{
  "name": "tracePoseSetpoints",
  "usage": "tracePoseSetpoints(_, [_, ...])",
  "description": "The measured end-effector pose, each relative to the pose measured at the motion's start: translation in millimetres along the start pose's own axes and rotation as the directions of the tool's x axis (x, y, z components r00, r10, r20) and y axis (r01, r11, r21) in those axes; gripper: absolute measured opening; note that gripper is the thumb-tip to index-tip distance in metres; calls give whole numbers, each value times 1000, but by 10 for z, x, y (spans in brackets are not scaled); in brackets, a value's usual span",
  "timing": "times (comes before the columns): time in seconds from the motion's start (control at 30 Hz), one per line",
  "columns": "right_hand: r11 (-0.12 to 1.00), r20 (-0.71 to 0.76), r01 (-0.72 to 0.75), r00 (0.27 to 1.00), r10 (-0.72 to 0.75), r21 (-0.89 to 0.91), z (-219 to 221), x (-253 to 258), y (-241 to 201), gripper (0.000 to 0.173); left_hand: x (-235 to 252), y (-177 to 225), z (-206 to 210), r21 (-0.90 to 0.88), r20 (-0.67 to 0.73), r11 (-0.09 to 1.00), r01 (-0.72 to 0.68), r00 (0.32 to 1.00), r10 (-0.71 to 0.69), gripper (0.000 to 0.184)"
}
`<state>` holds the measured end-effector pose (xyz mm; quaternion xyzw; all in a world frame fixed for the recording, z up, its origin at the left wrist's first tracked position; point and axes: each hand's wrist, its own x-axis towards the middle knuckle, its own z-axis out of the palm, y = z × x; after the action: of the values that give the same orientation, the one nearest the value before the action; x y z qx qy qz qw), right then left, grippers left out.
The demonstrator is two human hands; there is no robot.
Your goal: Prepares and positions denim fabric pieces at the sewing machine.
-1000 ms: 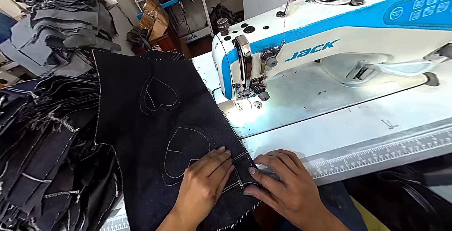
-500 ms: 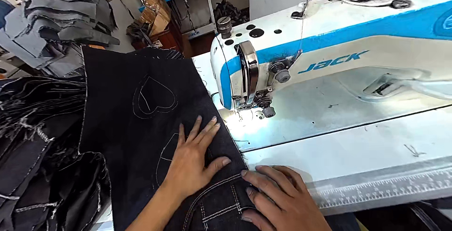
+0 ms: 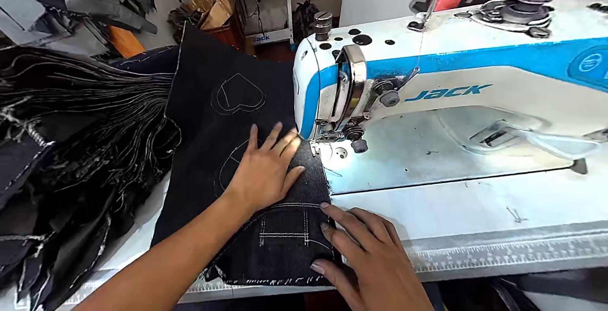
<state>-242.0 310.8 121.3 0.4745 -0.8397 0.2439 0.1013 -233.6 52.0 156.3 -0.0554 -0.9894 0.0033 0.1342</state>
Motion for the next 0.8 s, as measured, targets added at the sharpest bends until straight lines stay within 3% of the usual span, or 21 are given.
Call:
tracePoseSetpoints(0.07, [1000, 5, 4, 1000, -4, 15, -12, 23, 37, 49, -337, 151, -222, -11, -199, 986, -168, 966, 163, 26])
tracePoseSetpoints(0.1, [1000, -3, 5, 1000, -5, 20, -4, 42, 59, 50, -533, 191, -280, -129, -248, 951, -282, 937, 245, 24])
tracePoseSetpoints(0.17, [1000, -48, 8, 999, -7, 23, 41, 113, 114, 50, -782, 158, -203, -470, -237, 769, -433, 901, 363, 30])
tracePoseSetpoints(0.2, [1000, -49, 14, 999, -12, 28, 54, 172, 147, 51, -823, 109, -122, -538, -205, 716, -446, 893, 402, 32])
tracePoseSetpoints(0.37, [1000, 3, 7, 1000, -7, 25, 96, 481, 325, 51, -588, -95, -22, -450, -85, 756, -475, 866, 493, 44])
tracePoseSetpoints(0.5, [1000, -58, 9, 998, -8, 26, 174, 516, 395, 46, -414, -197, 23, -380, -47, 796, -471, 870, 491, 52])
tracePoseSetpoints(0.8, [996, -64, -20, 998, 15, -89, 161, 508, 342, 52, 19, -498, 90, -335, -38, 812, -478, 868, 495, 51])
